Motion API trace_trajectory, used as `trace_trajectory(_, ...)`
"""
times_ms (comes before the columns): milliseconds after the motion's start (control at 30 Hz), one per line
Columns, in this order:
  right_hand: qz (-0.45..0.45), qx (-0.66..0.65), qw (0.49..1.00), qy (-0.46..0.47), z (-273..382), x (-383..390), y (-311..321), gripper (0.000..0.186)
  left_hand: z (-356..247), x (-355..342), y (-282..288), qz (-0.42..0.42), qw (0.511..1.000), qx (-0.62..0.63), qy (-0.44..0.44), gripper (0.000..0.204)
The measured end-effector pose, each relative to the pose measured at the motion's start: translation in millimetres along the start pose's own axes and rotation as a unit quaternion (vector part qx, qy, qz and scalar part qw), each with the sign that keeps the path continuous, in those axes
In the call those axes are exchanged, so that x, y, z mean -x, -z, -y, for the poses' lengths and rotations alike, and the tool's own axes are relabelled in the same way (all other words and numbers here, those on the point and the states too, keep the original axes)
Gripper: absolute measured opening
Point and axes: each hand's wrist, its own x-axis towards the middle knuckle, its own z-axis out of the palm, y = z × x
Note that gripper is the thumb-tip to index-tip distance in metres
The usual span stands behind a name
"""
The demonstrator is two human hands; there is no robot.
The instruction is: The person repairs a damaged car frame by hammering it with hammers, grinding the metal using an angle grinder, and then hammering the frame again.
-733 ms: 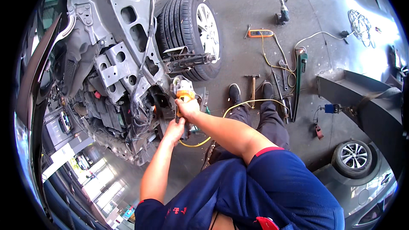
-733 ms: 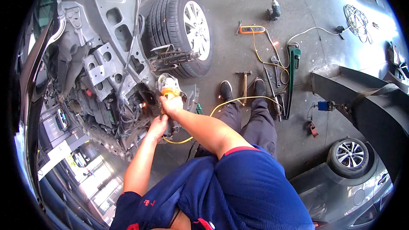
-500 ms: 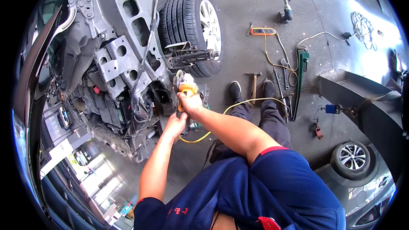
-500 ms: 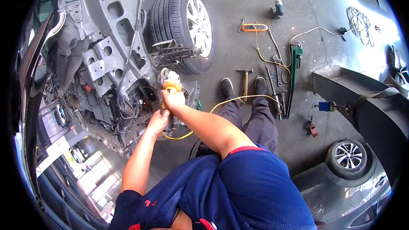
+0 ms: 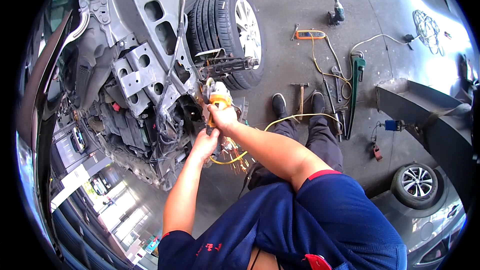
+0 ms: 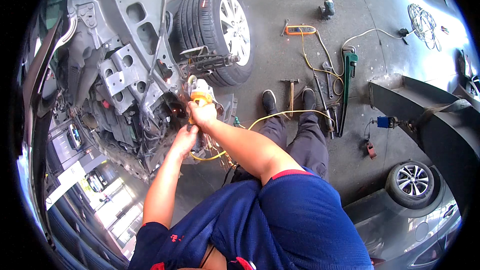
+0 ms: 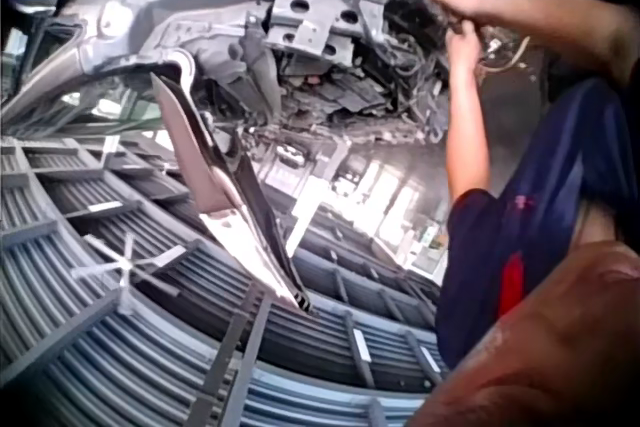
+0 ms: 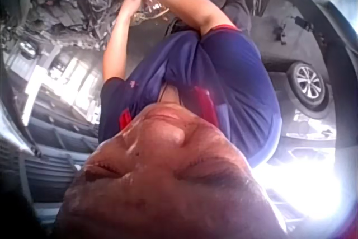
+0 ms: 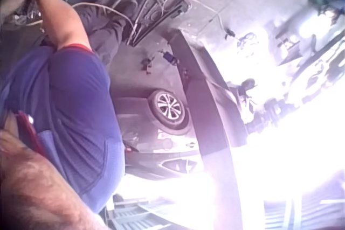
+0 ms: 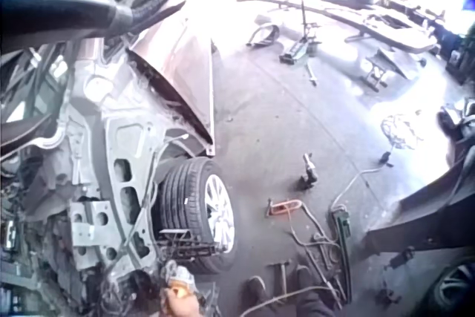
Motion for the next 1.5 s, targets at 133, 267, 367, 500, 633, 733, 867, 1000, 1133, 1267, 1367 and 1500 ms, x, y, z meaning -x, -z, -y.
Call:
trace_trajectory(133, -0.018, 0.019, 1.0, 0.009, 1, -2, 1, 0.066, 4, -10, 1, 0.009, 0.999, -0.051, -0.006, 0.039)
trace_trajectory(267, -0.02, 0.045, 0.999, 0.013, 0, -7, -2, 0.063, 25, -27, 1, 0.055, 0.996, 0.016, 0.072, 0.04)
trace_trajectory(367, 0.0, 0.019, 1.0, 0.002, 1, -5, 2, 0.062, 20, -21, -1, 0.041, 0.996, 0.039, 0.075, 0.041)
trace_trajectory(500, -0.037, 0.019, 0.999, -0.002, -2, -22, 1, 0.062, 6, -31, 1, 0.066, 0.993, -0.016, 0.096, 0.044)
trace_trajectory(633, -0.033, 0.055, 0.997, -0.029, 13, -8, 2, 0.062, 14, -34, 6, 0.068, 0.99, -0.04, 0.114, 0.048)
trace_trajectory(733, -0.012, 0.005, 1.0, 0.0, 10, -3, 9, 0.068, 12, -31, 1, 0.074, 0.993, 0.016, 0.09, 0.053)
trace_trajectory(867, 0.016, 0.01, 1.0, 0.004, 13, 4, 17, 0.072, 20, -32, 3, 0.089, 0.989, 0.032, 0.11, 0.053)
trace_trajectory(1000, 0.0, 0.037, 0.999, -0.011, 12, 2, 20, 0.078, 15, -28, -6, 0.076, 0.989, 0.045, 0.119, 0.049)
trace_trajectory(1133, 0.003, 0.025, 0.999, -0.038, 10, -3, 16, 0.083, -7, -19, -8, 0.091, 0.983, 0.075, 0.137, 0.046)
trace_trajectory(1267, 0.018, 0.047, 0.998, -0.023, 5, -5, 12, 0.087, 1, -19, -3, 0.087, 0.985, 0.033, 0.142, 0.051)
trace_trajectory(1367, 0.001, 0.053, 0.997, -0.054, 6, -2, 8, 0.09, 21, -26, 1, 0.094, 0.988, 0.065, 0.108, 0.058)
trace_trajectory(1500, 0.009, 0.049, 0.998, -0.05, 8, -3, 11, 0.092, 23, -31, 4, 0.09, 0.985, 0.047, 0.143, 0.058)
